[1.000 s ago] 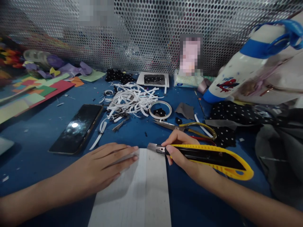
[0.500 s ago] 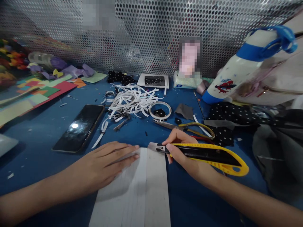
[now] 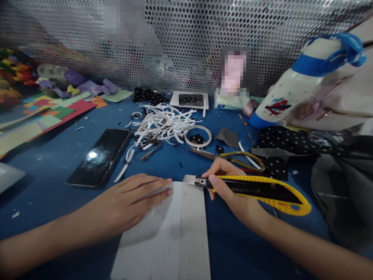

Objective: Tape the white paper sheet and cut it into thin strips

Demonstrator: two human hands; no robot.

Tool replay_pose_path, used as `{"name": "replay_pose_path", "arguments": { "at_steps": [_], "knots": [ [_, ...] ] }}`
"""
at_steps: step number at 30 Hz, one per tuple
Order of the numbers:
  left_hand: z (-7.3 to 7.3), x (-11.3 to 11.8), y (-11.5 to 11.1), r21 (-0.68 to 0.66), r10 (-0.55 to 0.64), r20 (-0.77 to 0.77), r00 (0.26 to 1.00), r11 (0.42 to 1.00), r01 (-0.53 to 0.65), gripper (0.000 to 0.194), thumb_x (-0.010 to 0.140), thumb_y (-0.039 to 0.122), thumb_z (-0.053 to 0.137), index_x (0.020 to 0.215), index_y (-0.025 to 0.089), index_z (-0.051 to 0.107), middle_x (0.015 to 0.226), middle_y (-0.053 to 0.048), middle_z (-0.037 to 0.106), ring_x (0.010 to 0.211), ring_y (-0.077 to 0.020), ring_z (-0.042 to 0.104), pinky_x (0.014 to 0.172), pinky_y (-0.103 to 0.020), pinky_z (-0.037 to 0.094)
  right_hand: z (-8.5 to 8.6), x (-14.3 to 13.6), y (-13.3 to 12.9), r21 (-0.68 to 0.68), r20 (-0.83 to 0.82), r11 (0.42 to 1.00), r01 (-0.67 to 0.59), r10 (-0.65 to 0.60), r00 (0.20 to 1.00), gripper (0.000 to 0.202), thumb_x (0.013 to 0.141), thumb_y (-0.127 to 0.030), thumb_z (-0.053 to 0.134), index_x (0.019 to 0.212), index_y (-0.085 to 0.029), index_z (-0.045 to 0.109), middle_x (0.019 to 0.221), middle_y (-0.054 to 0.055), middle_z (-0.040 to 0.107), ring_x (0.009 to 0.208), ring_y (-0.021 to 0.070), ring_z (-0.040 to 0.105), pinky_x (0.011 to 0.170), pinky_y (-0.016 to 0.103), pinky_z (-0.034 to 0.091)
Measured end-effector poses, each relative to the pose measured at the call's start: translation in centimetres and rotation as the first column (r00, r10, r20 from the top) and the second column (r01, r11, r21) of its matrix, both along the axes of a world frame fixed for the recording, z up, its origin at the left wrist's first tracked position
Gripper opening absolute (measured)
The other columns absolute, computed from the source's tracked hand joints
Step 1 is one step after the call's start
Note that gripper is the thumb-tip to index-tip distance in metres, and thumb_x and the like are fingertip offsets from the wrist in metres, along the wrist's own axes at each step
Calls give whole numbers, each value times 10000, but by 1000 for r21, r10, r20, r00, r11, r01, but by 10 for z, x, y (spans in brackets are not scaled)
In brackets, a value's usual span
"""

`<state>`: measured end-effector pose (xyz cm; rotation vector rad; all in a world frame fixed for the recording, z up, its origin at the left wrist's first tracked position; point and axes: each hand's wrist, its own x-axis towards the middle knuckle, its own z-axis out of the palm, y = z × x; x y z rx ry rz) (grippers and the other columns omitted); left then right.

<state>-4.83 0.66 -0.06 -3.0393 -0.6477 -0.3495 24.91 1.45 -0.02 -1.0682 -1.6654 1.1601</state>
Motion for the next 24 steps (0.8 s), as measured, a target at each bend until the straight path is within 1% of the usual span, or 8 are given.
{"name": "replay_pose_path", "arguments": {
  "at_steps": [3, 8, 16, 20, 24],
  "knots": [
    [0, 0, 1, -3, -1, 1, 1000, 1000, 1, 425, 1003, 102, 398, 1421, 113, 474, 1505, -83, 438, 1316, -263, 444, 1104, -433, 404, -5, 2, 0, 0, -56, 1000, 26, -26, 998, 178, 986, -364, 533, 887, -232, 600, 575, -65, 551, 536, 110, 504, 666, 293, 415],
    [1, 1, 3, -7, 2, 3, 1000, 1000, -2, 431, 997, 101, 415, 1424, 111, 471, 1497, -86, 448, 1310, -264, 451, 1104, -434, 406, -3, 1, 0, 7, 23, 1000, 18, -18, 1000, 177, 988, -363, 538, 878, -238, 600, 581, -62, 557, 566, 114, 515, 686, 288, 432],
    [0, 1, 2, -9, 2, 4, 1000, 1000, -2, 427, 998, 99, 415, 1420, 113, 476, 1497, -81, 449, 1308, -259, 446, 1109, -427, 401, 4, 0, 0, 6, 111, 1000, 7, -7, 994, 180, 987, -388, 536, 900, -245, 601, 607, -55, 578, 583, 104, 540, 598, 236, 429],
    [0, 0, 2, -7, 6, 6, 1000, 1000, -6, 422, 1002, 107, 407, 1418, 117, 480, 1494, -81, 453, 1313, -257, 445, 1111, -427, 399, 5, 0, -1, 12, 122, 1000, -6, 4, 993, 182, 985, -396, 534, 913, -245, 605, 605, -53, 581, 580, 107, 543, 599, 238, 432],
    [1, 0, 1, -9, 2, 5, 1000, 1000, -1, 426, 999, 107, 413, 1421, 112, 475, 1501, -86, 444, 1315, -261, 447, 1112, -429, 399, 5, 0, -1, 16, 122, 1000, 27, -28, 992, 161, 985, -370, 543, 907, -243, 605, 614, -50, 581, 592, 111, 550, 626, 245, 449]
  ]
}}
